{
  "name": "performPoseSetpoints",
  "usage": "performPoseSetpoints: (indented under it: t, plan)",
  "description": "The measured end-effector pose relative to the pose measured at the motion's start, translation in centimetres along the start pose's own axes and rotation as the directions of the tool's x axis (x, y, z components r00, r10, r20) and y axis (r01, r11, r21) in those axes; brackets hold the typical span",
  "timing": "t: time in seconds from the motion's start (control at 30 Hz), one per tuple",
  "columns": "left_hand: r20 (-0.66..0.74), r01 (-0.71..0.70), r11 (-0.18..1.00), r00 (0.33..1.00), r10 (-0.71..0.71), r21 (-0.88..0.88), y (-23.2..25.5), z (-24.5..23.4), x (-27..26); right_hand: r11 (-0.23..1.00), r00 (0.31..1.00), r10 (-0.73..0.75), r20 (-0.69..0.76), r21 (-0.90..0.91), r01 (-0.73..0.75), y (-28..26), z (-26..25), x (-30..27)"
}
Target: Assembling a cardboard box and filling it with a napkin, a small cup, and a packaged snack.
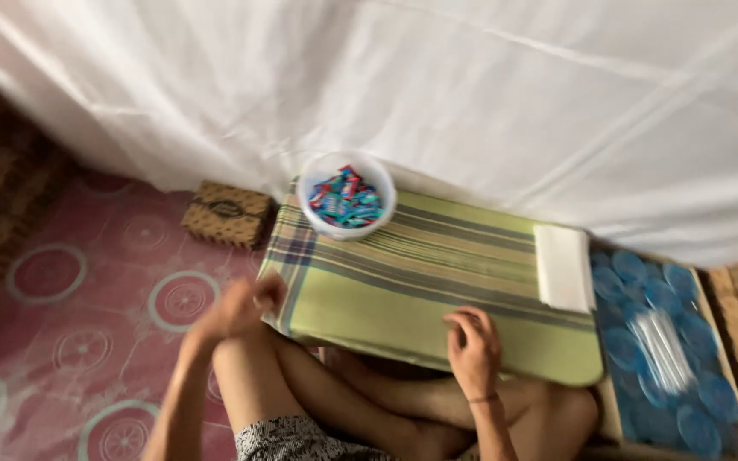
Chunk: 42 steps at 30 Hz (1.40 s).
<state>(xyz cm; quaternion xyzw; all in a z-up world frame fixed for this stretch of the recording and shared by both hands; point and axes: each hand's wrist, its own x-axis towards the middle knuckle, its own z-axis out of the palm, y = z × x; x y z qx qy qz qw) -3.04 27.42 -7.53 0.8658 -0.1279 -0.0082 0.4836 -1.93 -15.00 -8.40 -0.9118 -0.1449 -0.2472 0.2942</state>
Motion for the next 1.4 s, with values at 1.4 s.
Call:
performPoseSetpoints:
  t: [1.4]
  plan:
    - [-0.068,-0.256,0.783,0.933,0.354,0.567,11.7,24.3,8.4,0.483,0.606,0.120,-0.787,-0.487,-0.728,28.2,-43.0,-2.6]
